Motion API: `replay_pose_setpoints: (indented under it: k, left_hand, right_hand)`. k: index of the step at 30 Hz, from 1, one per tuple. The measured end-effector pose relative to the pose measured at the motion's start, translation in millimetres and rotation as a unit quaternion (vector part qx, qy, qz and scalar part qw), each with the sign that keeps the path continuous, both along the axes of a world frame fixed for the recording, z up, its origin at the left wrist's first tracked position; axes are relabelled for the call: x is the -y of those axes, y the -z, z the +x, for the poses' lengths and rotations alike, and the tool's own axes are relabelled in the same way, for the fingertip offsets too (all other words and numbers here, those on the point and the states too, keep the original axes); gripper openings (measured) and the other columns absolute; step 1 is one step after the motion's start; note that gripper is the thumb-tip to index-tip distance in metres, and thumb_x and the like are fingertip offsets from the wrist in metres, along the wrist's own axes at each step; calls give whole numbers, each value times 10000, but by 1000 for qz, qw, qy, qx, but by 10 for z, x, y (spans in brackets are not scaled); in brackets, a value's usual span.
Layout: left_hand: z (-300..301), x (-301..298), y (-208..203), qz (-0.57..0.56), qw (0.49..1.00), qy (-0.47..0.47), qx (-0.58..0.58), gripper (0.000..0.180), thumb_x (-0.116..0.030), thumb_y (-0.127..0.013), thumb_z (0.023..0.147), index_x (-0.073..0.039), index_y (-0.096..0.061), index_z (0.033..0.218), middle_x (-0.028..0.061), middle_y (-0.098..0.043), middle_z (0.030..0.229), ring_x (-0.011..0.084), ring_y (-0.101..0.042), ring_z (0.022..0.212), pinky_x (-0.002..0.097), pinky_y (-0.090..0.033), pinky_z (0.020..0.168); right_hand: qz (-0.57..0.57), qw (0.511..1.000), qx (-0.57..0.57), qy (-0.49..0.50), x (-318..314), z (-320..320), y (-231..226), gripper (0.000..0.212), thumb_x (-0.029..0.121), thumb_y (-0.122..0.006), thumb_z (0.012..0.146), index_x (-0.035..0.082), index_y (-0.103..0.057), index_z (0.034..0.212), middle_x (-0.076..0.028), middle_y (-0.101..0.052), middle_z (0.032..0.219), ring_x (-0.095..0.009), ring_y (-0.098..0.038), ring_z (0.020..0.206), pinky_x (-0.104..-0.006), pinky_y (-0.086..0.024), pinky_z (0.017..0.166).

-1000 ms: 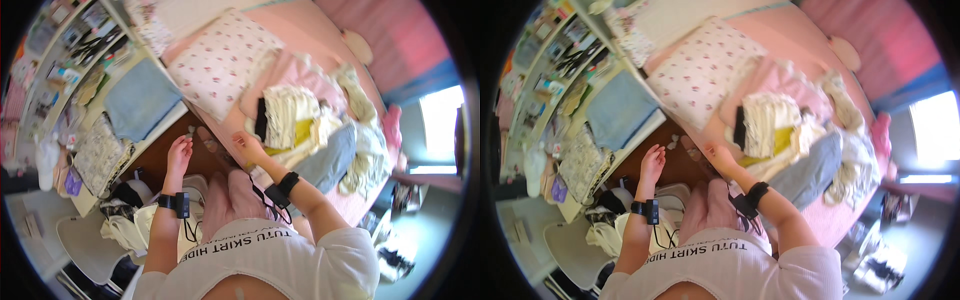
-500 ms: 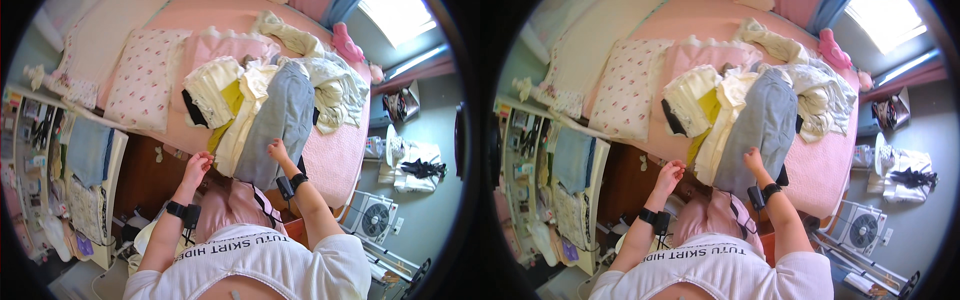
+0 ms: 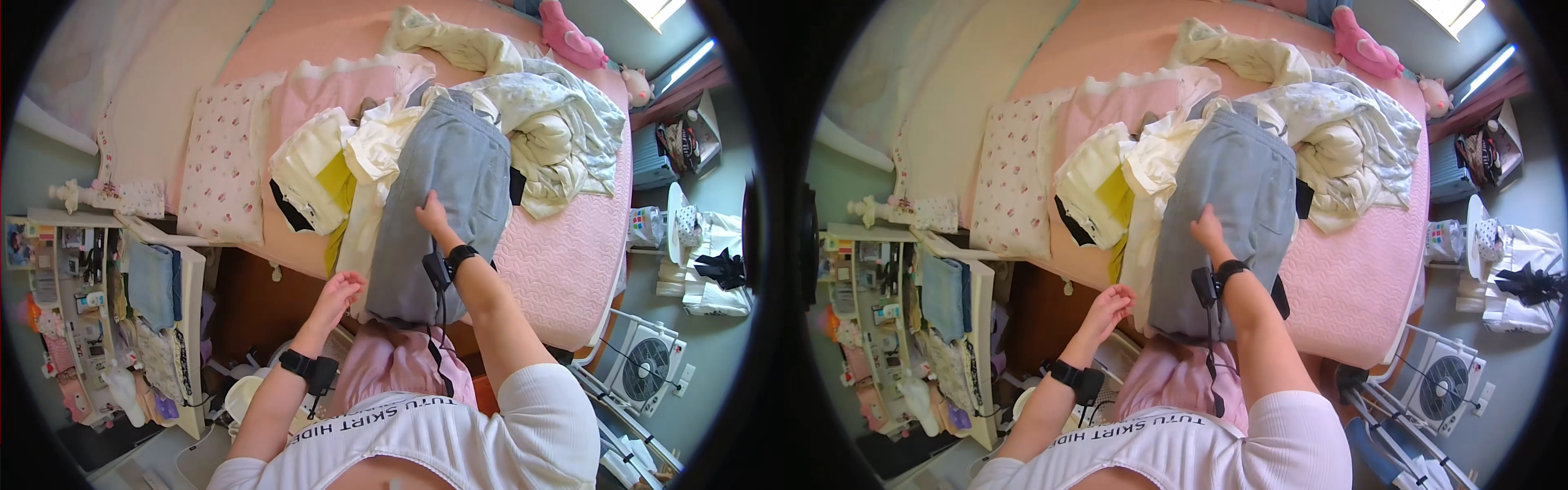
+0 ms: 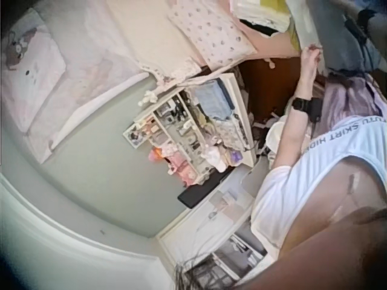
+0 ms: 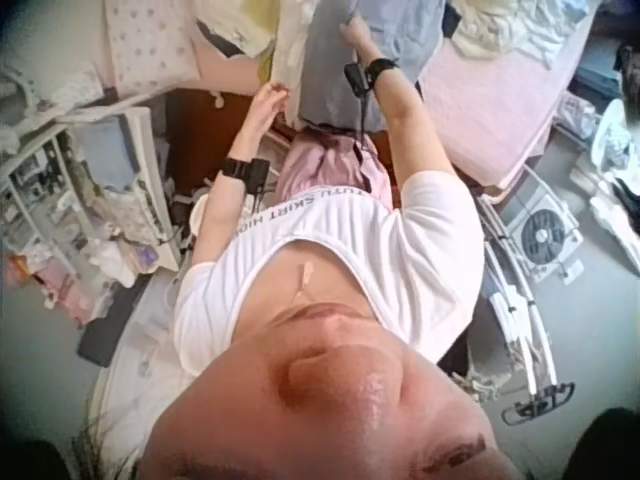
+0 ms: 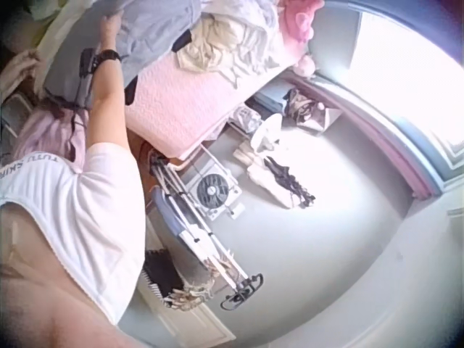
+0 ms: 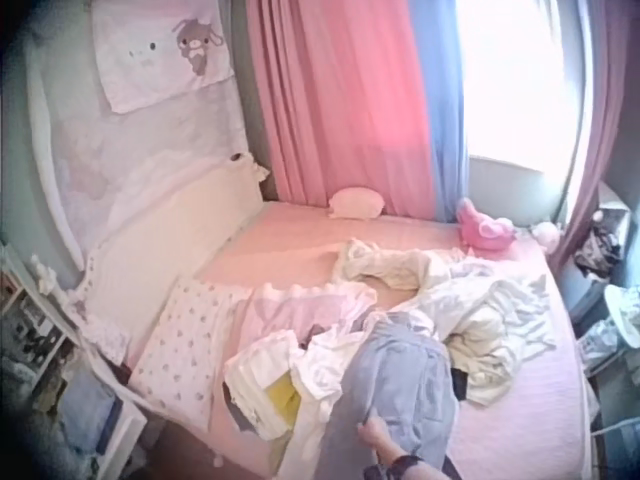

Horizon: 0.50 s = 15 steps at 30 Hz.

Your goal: The recorder folds various pieces of clothing (floral shirt, pants, shorts) and organizes them into a basket and onto a desk.

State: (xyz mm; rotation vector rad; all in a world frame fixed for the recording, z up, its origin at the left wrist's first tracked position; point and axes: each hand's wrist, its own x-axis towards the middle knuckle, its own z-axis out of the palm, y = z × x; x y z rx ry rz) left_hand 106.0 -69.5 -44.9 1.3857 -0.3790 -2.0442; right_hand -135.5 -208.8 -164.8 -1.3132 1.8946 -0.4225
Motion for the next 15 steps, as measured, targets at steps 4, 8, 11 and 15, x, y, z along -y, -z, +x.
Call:
replay_pose_setpoints:
  k: [4,8,11,15]
  left_hand:
    - [-244,479,68,-112,989,31,91,373,-145,-537,811,-64,-388,1143,42,-479,1099,129,-446,1012,252,-377,809]
    - [-670,1159,461,-110,989,49,89,466,-264,-552,802,-35,-382,1172,68,-484,1104,147,-461,1005,255,-334,878]
    - [-950,1382,868,-39,984,174,-16,524,-345,-559,781,-36,-404,1175,92,-477,1150,194,-455,1050,281,-323,908]
    - [-1461,1243,576,115,984,134,-13,555,-406,-605,720,-34,-474,1111,95,-515,1106,224,-475,1028,329,-351,894]
  right_hand:
    - [-82,976,163,-120,-482,-159,-427,323,130,-517,681,12,-388,952,-195,-515,774,-345,-508,715,-385,-406,627]
    - [-57,938,225,-257,-1201,-535,-1036,269,107,-537,673,27,-407,895,-152,-444,701,-272,-467,629,-333,-395,577]
    - [-41,903,280,-323,-1611,-492,-1333,247,84,-543,669,36,-404,867,-151,-450,716,-286,-484,634,-344,-403,568]
    - [-52,910,294,-288,-1911,-575,-1368,213,71,-531,685,31,-403,851,-152,-456,719,-308,-489,640,-362,-395,557]
